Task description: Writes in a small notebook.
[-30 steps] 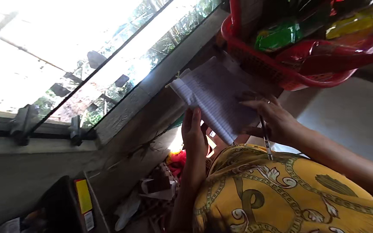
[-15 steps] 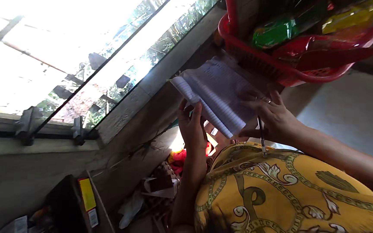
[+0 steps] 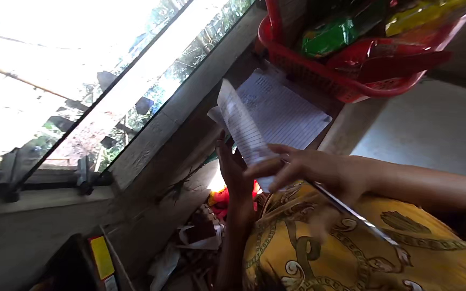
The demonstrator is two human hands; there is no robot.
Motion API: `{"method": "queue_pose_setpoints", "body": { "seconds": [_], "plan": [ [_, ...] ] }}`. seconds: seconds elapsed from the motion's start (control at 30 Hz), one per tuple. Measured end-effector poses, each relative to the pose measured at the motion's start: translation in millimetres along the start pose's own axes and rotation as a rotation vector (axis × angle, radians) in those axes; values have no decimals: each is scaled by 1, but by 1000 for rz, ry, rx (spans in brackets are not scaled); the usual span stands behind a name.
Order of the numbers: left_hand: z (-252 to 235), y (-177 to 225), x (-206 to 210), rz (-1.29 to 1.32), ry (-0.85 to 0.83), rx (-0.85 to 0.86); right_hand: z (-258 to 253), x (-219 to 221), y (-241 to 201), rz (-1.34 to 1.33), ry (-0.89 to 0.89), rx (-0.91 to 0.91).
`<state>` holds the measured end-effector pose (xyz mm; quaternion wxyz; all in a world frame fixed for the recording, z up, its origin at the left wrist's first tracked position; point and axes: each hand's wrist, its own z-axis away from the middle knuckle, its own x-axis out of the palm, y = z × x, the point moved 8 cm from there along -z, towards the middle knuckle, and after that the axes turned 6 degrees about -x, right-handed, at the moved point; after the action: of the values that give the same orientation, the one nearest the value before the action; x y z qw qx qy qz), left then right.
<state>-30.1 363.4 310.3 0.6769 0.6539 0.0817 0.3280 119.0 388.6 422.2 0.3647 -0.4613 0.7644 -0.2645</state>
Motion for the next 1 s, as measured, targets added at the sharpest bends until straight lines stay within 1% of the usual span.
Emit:
{"method": "queue_pose_setpoints", "body": {
  "seconds": [0.07,0.1,0.2,0.23,0.3,0.37,0.43,0.47,0.5,0.57,0.6,0.63,0.7,0.73,0.77,0.83,0.97,1.0],
  "plan": [
    [23,2,-4,1,-45,-40,0,-2,-21,-73,-16,-73],
    [31,3,-7,4,-38,-31,0,-4,-29,-78,-24,-104],
    [24,6,-1,8,20,-105,1,-6,-32,-6,-22,-133],
    [19,4,-5,-40,73,-94,1,-7,-28,22,-5,-123],
    [16,6,-9,-192,111,-38,4,-12,-17,84,52,-86],
    [17,10,-11,-353,161,-21,9,-19,-7,152,96,-46],
    [22,9,-10,-304,154,-73,16,-28,1,281,153,23],
    [28,12,-10,-282,136,-75,23,-36,5,416,196,86],
    [33,15,-10,-265,124,-69,30,-44,10,587,229,178],
    [39,11,-16,-213,59,-56,48,-60,19,875,212,404],
    [46,6,-21,-288,37,-81,57,-64,23,970,194,483],
    [56,1,-28,-463,9,-104,65,-65,26,1038,183,523],
    [71,-8,-41,-900,-54,-117,74,-59,31,1107,183,521],
    [75,-16,-47,-990,-86,-169,75,-56,32,1124,183,517],
    [75,-24,-53,-993,-110,-250,75,-55,33,1125,184,516],
    [77,-29,-59,-957,-96,-302,70,-54,33,1121,191,514],
    [77,-23,-57,-987,-88,-253,63,-48,33,1143,197,492],
    [76,-30,-60,-983,-99,-259,62,-47,34,1133,200,493]
  ]
}}
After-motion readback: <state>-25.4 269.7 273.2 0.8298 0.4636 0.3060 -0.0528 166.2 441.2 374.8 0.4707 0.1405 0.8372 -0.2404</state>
